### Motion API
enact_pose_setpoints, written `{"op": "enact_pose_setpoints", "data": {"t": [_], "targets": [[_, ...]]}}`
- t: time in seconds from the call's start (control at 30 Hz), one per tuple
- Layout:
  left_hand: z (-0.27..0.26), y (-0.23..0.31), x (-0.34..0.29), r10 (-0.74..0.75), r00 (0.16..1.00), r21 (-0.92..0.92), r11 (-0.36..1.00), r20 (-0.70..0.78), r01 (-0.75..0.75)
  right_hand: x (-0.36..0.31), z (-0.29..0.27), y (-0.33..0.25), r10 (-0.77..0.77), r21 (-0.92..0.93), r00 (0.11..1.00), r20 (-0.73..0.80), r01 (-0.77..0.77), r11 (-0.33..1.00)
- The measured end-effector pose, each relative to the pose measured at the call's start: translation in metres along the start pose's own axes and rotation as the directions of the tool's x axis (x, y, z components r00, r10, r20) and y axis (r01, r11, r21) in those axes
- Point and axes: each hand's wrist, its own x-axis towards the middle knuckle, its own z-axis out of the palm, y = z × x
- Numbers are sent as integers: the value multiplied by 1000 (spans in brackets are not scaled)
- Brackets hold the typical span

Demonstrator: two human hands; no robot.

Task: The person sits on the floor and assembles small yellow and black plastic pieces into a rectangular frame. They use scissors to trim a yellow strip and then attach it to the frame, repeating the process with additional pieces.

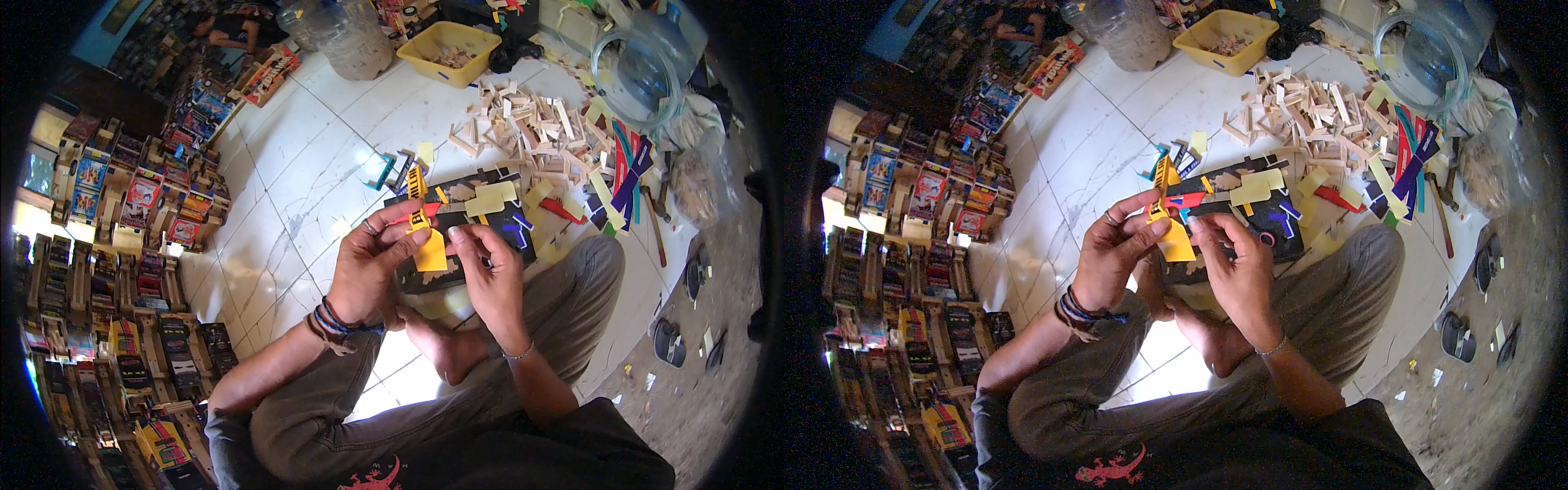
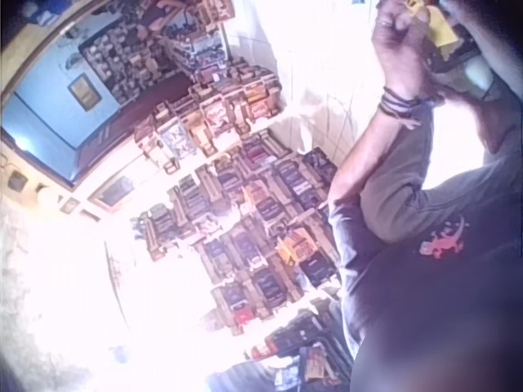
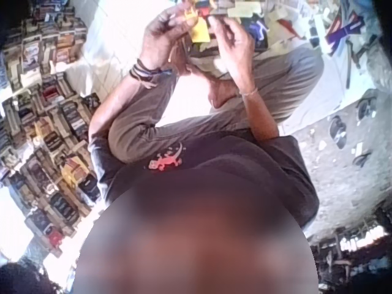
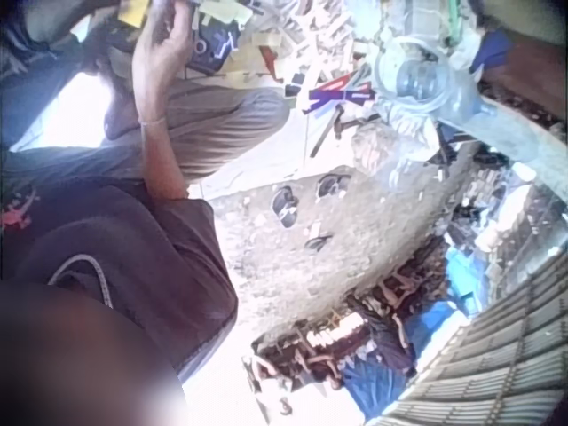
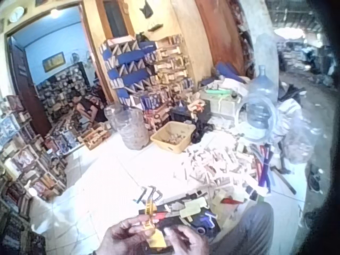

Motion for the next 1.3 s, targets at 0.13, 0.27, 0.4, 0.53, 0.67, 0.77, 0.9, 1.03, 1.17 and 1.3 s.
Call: {"op": "enact_pose_setpoints", "data": {"t": [0.13, 0.27, 0.4, 0.53, 0.67, 0.77, 0.9, 1.03, 1.17, 1.3], "targets": [[2, -1, -4, 102, 993, 258, 960, 51, -112, 7, 1, 9, -128, 39, 990, -60, 130, 991], [4, -3, -7, 59, 996, 314, 946, 74, -79, 5, -9, 11, 44, 155, 983, 176, -72, 985], [3, -5, -7, 48, 994, 298, 952, 96, -75, 5, -12, 8, 138, 313, 964, 227, -207, 927], [0, -6, -6, 43, 991, 327, 941, 128, -83, 6, -12, 11, 158, 316, 958, 241, -231, 920], [-2, -7, -5, 29, 992, 296, 953, 124, -65, 14, -15, 26, 101, 120, 992, 72, -110, 987], [-5, -7, -3, 18, 996, 237, 971, 82, -37, 21, -25, 39, 55, -112, 998, 22, -52, 992], [-9, -8, -1, 48, 998, 178, 983, 38, -54, 23, -26, 41, -256, -292, 964, 70, 265, 919], [-12, -9, -1, 56, 998, 205, 977, 11, -57, 14, -28, 24, -15, -216, 983, 181, 55, 975], [-12, -8, -4, 41, 999, 229, 972, 24, -45, 8, -15, 13, -12, 101, 970, 243, -13, 995], [-8, -7, -7, 9, 999, 275, 961, 41, -20, 5, -6, 16, 57, 175, 963, 263, -106, 979]]}}
